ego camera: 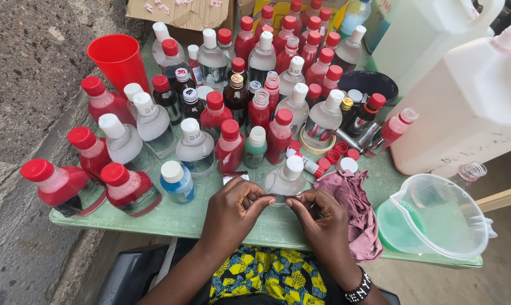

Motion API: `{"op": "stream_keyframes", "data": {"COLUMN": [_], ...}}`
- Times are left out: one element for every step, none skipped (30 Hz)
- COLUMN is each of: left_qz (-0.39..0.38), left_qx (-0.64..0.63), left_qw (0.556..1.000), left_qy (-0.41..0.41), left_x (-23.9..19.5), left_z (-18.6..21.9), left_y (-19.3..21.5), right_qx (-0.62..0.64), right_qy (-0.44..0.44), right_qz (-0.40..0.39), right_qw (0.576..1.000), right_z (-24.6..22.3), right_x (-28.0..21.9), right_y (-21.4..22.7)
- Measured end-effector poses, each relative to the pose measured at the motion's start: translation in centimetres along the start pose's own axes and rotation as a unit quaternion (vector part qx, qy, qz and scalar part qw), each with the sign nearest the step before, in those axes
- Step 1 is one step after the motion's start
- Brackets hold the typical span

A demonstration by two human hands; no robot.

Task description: Sealing small plastic bottles by cutting silver foil, wrapping it around the caps, and pressing it into place.

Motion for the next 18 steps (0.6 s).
{"op": "stream_keyframes", "data": {"left_qz": [-0.001, -0.001, -0.002, 0.001, 0.004, 0.004, 0.006, 0.008, 0.009, 0.001, -0.007, -0.008, -0.020, -0.032, -0.033, -0.055, -0.076, -0.077], "left_qx": [-0.001, -0.002, -0.003, 0.005, 0.011, 0.011, 0.004, -0.002, -0.002, -0.020, -0.038, -0.038, -0.050, -0.063, -0.063, -0.090, -0.116, -0.117], "left_qw": [1.000, 1.000, 1.000, 1.000, 1.000, 1.000, 1.000, 1.000, 1.000, 1.000, 0.999, 0.999, 0.999, 0.998, 0.997, 0.994, 0.990, 0.990], "left_qy": [0.003, 0.006, 0.007, 0.008, 0.008, 0.008, 0.002, -0.004, -0.003, -0.001, 0.001, 0.001, 0.001, 0.002, 0.002, 0.019, 0.036, 0.036], "left_x": [0.0, 0.1, 0.0, 0.0, 0.0, 0.1, 0.1, 0.2, 0.3, 0.4, 0.5, 0.6, 0.7, 0.8, 1.0, 1.0, 1.0, 1.0], "left_z": [0.0, 0.0, -0.2, -0.5, -0.7, -0.7, -0.5, -0.4, -0.3, -0.3, -0.2, -0.3, -0.3, -0.3, -0.4, -0.9, -1.3, -1.5], "left_y": [0.1, 0.2, 0.1, 0.1, 0.0, 0.0, 0.1, 0.3, 0.4, 0.3, 0.2, 0.3, 0.1, -0.1, -0.2, -0.7, -1.3, -1.5], "right_qx": [0.003, 0.005, 0.005, 0.013, 0.020, 0.019, 0.027, 0.035, 0.035, 0.039, 0.042, 0.042, 0.063, 0.085, 0.085, 0.092, 0.100, 0.100], "right_qy": [-0.002, -0.004, -0.005, -0.020, -0.035, -0.035, -0.043, -0.050, -0.050, -0.049, -0.048, -0.048, -0.054, -0.060, -0.061, -0.067, -0.072, -0.073], "right_qz": [-0.004, -0.009, -0.009, -0.015, -0.019, -0.019, -0.020, -0.020, -0.021, -0.022, -0.023, -0.023, -0.031, -0.038, -0.037, -0.044, -0.051, -0.051], "right_qw": [1.000, 1.000, 1.000, 1.000, 0.999, 0.999, 0.999, 0.998, 0.998, 0.998, 0.998, 0.998, 0.996, 0.994, 0.994, 0.993, 0.991, 0.991], "right_z": [0.0, 0.0, -0.2, -0.1, 0.0, 0.0, 0.1, 0.1, 0.2, 0.3, 0.4, 0.7, 1.2, 1.6, 1.7, 1.9, 2.1, 2.0], "right_x": [0.0, 0.0, 0.0, 0.1, 0.1, 0.1, 0.1, 0.0, 0.0, 0.1, 0.1, 0.1, 0.0, 0.0, 0.1, 0.1, 0.2, 0.2], "right_y": [0.0, -0.1, 0.0, -0.1, -0.1, 0.0, 0.0, 0.0, 0.0, -0.1, -0.1, -0.3, -0.6, -0.8, -0.8, -1.0, -1.2, -1.1]}}
Point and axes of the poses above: each hand's wrist, its own x-axis towards the middle knuckle, its own y-axis out of the back of the hand, z = x × y, the point moved 10 cm from there along x, towards the middle knuckle, and after that the axes turned 1 degree about -y, right-handed, at the moved point
